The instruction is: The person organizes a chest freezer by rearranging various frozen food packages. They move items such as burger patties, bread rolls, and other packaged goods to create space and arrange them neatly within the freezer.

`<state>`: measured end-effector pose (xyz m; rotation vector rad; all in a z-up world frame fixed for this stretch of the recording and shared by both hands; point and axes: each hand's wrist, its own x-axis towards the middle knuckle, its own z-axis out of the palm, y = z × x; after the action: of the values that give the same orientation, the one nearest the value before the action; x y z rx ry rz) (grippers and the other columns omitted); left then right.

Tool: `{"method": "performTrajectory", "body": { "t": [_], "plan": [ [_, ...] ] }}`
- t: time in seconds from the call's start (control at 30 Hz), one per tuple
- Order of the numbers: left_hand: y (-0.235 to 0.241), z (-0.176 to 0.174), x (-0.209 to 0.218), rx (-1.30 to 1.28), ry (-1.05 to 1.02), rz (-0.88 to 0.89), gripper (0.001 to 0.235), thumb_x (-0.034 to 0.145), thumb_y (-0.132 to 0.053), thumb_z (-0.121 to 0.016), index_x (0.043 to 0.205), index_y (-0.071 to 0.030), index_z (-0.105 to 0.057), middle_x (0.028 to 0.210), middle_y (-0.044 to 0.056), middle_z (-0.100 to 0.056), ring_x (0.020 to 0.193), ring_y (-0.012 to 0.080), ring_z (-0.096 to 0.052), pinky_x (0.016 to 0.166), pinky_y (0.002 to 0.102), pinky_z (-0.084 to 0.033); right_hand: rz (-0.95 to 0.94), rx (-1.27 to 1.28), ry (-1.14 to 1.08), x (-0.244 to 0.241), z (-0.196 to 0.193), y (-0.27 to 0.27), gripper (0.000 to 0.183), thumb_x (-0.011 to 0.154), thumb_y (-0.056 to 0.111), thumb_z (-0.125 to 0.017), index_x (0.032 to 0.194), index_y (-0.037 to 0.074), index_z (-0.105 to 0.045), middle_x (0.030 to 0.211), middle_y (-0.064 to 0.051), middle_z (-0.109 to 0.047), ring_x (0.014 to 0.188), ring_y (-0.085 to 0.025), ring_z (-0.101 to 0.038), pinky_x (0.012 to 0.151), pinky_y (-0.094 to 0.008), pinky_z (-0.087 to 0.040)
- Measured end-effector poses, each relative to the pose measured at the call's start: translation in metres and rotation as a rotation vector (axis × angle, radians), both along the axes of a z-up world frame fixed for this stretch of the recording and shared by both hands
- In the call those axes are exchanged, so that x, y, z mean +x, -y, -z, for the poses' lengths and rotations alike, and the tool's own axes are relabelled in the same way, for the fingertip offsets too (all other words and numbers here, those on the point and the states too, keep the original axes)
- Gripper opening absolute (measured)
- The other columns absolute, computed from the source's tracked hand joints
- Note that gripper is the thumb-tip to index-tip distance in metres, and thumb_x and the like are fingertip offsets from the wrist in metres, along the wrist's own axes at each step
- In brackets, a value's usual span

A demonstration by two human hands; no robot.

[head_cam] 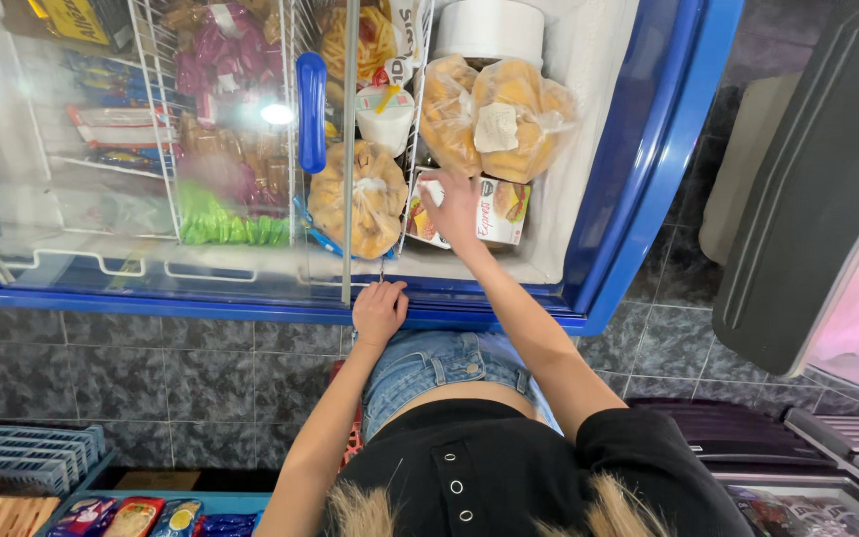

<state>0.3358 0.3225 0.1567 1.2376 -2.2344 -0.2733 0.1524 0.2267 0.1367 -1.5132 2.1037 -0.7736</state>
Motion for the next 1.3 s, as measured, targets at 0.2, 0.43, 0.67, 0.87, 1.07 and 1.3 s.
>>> {"method": "performTrajectory", "body": {
  "t": [0.2,0.43,0.67,0.87,1.07,1.3],
  "plan": [
    [-0.001,0.000,-0.001,0.001,0.010,-0.018,0.009,0.077,-0.011,-0.058,0.081,-0.017,-0.063,0.062,0.000,-0.050,0.058,0.0175,-0.053,0.056,0.027,-0.045,-0.387,0.137,-0.074,0.052,-0.005,0.014,0.041,0.086,0.029,-0.060,0.127,0.024,-0.052,0.125,0.001,-0.053,0.124,-0.026,-0.043,0.103,-0.054,-0.031],
    [0.003,-0.002,-0.001,-0.029,-0.020,-0.017,0.011,0.081,-0.010,-0.053,0.081,-0.015,-0.063,0.062,0.000,-0.049,0.056,0.0159,-0.050,0.053,0.027,-0.044,-0.402,0.159,-0.226,0.077,0.001,0.035,0.046,0.082,0.026,-0.063,0.126,0.021,-0.050,0.118,0.000,-0.053,0.122,-0.024,-0.043,0.099,-0.049,-0.039],
    [0.005,-0.005,-0.003,-0.044,-0.041,-0.012,0.011,0.080,-0.010,-0.054,0.078,-0.014,-0.064,0.060,0.000,-0.049,0.055,0.0167,-0.051,0.052,0.027,-0.043,-0.498,0.180,-0.355,0.076,0.002,0.054,0.043,0.078,0.044,-0.062,0.107,0.016,-0.046,0.105,-0.005,-0.048,0.101,-0.025,-0.047,0.085,-0.037,-0.042],
    [0.008,-0.008,-0.004,-0.068,-0.024,0.015,0.010,0.079,-0.010,-0.055,0.078,-0.015,-0.064,0.060,0.000,-0.047,0.054,0.0172,-0.049,0.050,0.027,-0.042,-0.558,0.323,-0.350,0.083,0.004,0.062,0.040,0.082,0.035,-0.063,0.104,0.009,-0.042,0.103,-0.008,-0.044,0.096,-0.027,-0.054,0.078,-0.036,-0.049],
    [0.006,-0.007,-0.001,-0.075,-0.011,0.035,0.011,0.080,-0.010,-0.054,0.079,-0.016,-0.064,0.061,-0.001,-0.048,0.054,0.0163,-0.050,0.050,0.026,-0.042,-0.674,0.171,-0.338,0.078,0.000,0.057,0.028,0.086,0.030,-0.052,0.097,0.004,-0.047,0.090,-0.010,-0.047,0.083,-0.029,-0.058,0.065,-0.038,-0.052],
    [0.001,0.005,0.003,-0.042,-0.023,0.054,0.011,0.080,-0.010,-0.055,0.082,-0.016,-0.064,0.062,-0.001,-0.047,0.054,0.0159,-0.048,0.051,0.026,-0.041,-0.655,0.055,-0.113,0.059,-0.016,0.019,0.030,0.082,0.021,-0.056,0.105,0.004,-0.047,0.098,-0.013,-0.052,0.087,-0.034,-0.062,0.066,-0.044,-0.055]
  ]
}}
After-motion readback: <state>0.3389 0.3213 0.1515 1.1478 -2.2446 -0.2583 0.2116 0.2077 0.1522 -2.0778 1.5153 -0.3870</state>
